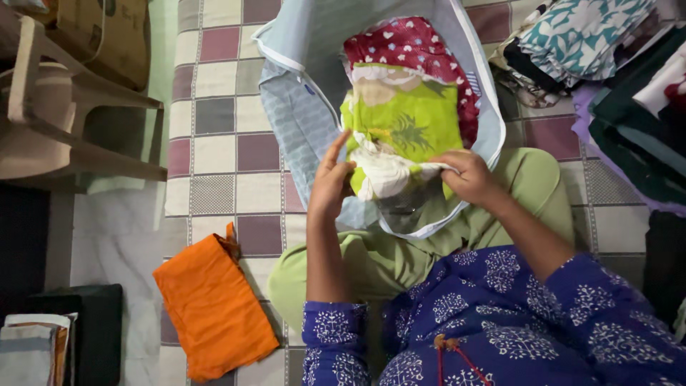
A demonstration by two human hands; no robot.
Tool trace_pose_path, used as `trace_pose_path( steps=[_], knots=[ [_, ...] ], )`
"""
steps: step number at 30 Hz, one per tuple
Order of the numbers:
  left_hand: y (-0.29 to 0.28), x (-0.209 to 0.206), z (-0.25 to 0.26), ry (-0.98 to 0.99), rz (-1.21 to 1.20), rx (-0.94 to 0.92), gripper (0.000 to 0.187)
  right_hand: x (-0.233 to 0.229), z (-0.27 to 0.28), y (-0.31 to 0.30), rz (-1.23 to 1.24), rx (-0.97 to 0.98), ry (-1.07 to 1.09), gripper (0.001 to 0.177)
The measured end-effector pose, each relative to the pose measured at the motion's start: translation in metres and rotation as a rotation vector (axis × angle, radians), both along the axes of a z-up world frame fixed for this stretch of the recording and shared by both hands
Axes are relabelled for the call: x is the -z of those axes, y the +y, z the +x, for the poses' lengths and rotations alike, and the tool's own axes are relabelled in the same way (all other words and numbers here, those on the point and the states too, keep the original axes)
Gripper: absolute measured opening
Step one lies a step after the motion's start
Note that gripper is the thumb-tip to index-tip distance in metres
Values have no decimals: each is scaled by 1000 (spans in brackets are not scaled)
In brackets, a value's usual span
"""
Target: The person folds several pieces of clothing by hand, placing them one by one into a large fabric storage bag, and then pulls the zipper to close the bag.
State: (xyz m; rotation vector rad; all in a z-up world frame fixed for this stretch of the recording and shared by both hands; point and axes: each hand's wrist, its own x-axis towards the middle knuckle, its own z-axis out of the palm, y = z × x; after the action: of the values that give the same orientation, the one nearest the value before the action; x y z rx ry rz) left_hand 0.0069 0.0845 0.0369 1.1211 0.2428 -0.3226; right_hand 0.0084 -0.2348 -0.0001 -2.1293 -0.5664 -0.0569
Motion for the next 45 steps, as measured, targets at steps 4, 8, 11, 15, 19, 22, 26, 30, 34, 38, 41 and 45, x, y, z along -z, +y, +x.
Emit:
trace_pose_path(
  steps=[4,8,11,15,19,22,26,30,34,38,41,45],
  knots=[
    [17,9,-9,-200,288,158,52,10,-17,14,11,-157,140,28],
    [33,33,-13,-152,1005,213,50,16,-37,47,-150,-173,179,34],
    [35,41,-14,-315,1348,192,50,15,-42,62,-109,-344,64,29],
    [23,30,-11,-316,1400,112,59,46,-26,60,-125,-242,162,31],
    [6,26,-8,-504,1304,95,63,111,16,23,109,422,-3,51],
    [-5,33,-4,-457,1290,169,61,157,44,-4,255,503,28,68],
    [-15,50,2,-561,1156,175,64,169,32,-7,354,647,529,82],
    [-24,69,12,-611,1020,93,61,132,19,9,620,633,694,71],
    [-31,97,24,-486,783,6,63,72,13,45,749,409,512,46],
    [-29,125,39,-334,383,-116,69,-4,0,107,349,155,223,50],
    [-25,138,48,-326,259,-103,69,-51,-22,163,67,-130,-35,67],
    [5,153,35,-234,84,-119,69,-92,-52,183,-2,-344,-157,65]
  ],
)
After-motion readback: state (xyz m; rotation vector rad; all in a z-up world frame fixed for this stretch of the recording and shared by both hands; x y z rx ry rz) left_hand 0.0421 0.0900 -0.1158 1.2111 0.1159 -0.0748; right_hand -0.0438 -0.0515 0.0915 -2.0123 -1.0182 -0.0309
